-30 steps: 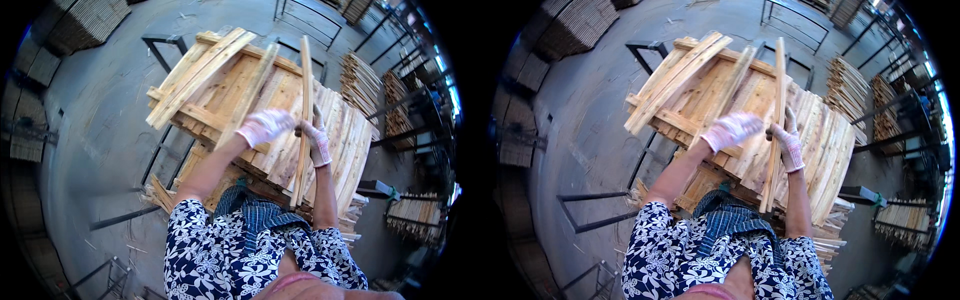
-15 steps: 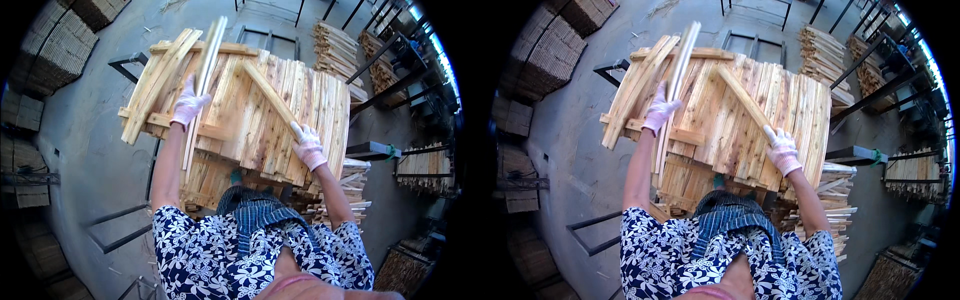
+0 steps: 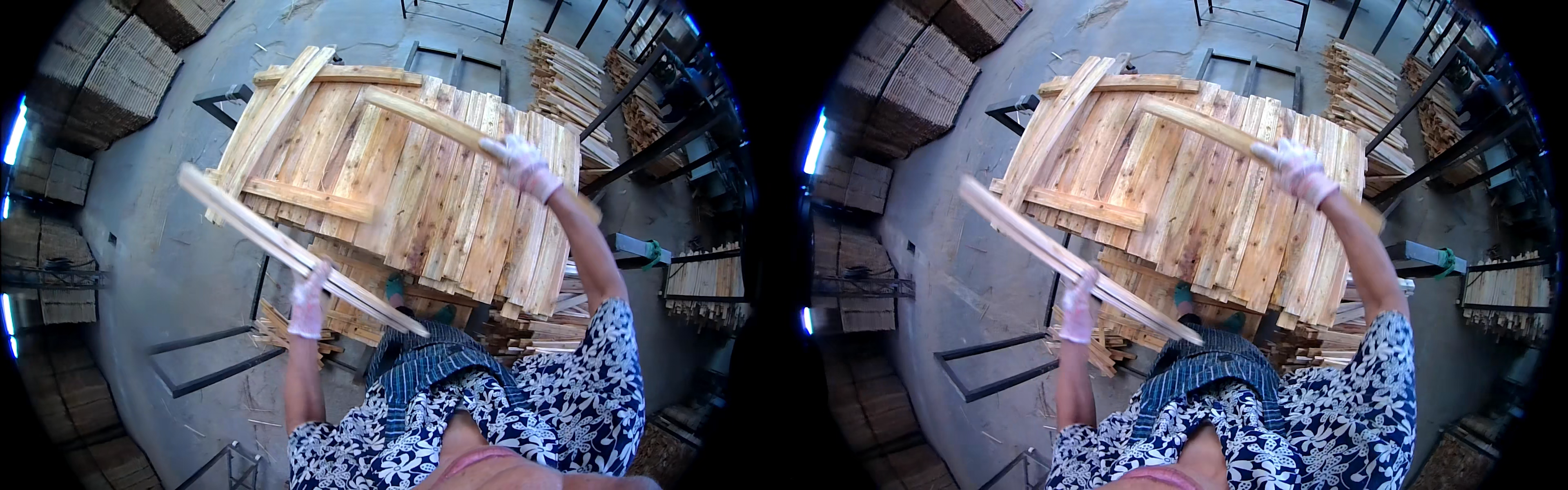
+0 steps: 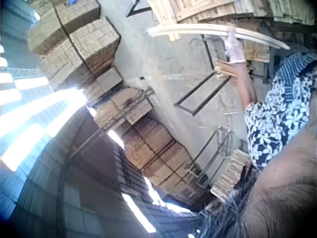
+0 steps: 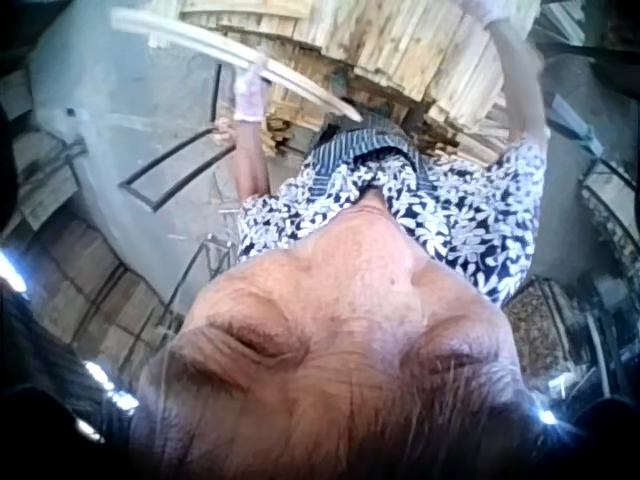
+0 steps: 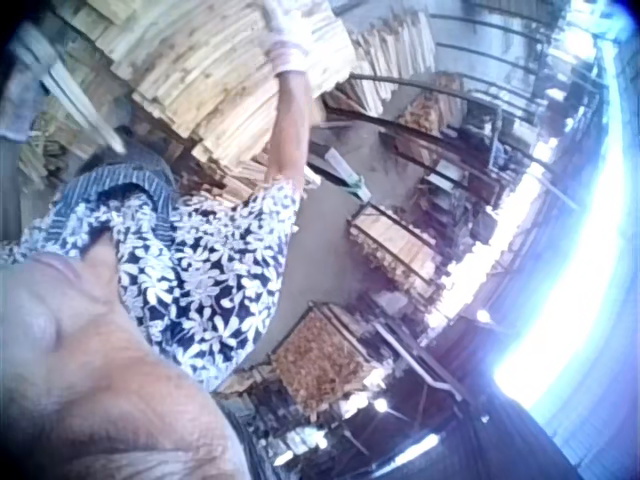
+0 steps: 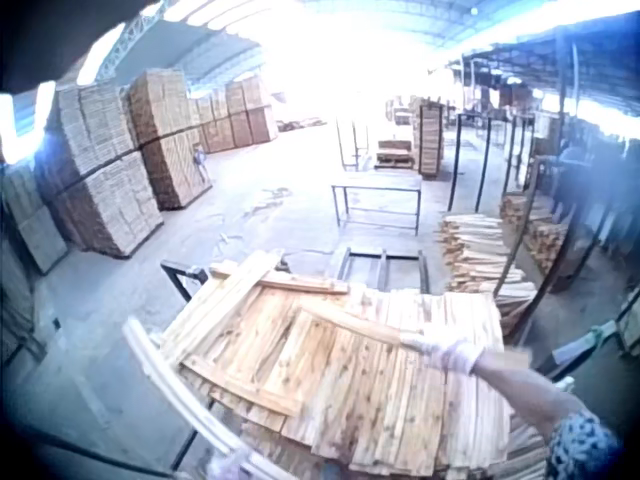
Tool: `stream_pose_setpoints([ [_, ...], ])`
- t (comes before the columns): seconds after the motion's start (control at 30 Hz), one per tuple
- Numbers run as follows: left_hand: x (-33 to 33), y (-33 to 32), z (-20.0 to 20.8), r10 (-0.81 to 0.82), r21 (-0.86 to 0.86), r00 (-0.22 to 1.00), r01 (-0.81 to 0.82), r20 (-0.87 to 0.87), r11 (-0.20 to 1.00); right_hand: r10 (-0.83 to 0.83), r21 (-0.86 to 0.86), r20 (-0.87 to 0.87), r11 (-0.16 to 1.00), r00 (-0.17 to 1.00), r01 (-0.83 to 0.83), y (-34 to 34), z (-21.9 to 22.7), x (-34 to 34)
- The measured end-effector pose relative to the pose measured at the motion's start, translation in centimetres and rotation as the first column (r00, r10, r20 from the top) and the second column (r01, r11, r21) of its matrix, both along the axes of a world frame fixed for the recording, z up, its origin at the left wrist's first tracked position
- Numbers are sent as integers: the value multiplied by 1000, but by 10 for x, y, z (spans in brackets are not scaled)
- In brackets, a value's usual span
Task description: The person repeatedly picks up bundles of wooden planks from a nearby pile and stacks them onto a metal rack. They wear gloves and handle the planks by hand, arranging them in neat layers on the rack throughout the clip.
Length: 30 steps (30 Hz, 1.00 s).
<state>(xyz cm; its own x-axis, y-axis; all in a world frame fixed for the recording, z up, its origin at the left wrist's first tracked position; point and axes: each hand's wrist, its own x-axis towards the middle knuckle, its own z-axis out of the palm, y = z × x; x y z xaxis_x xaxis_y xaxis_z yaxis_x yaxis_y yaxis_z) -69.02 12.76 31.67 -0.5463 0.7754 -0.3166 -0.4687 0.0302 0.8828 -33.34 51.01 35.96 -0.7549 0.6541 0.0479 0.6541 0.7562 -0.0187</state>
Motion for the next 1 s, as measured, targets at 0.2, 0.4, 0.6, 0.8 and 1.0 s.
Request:
stream_pose_setpoints([
  [0.2,98,-53,-39,-126,-165,787,279,604,946,-239,6,109,971,965,240,97,-32,-5],
  [0.4,169,-51,-59,-144,-62,544,342,827,938,-203,-174,40,963,978,207,111,-34,3],
  [0.6,207,-17,-60,-229,-38,505,464,832,885,-261,-184,126,942,957,281,119,-27,-2],
  [0.8,213,25,-68,-40,-171,515,356,856,919,-208,-188,259,947,943,260,124,-25,-1],
  [1.0,206,-24,-76,-159,-14,426,375,891,927,-203,-115,56,971,978,208,100,-9,0],
])
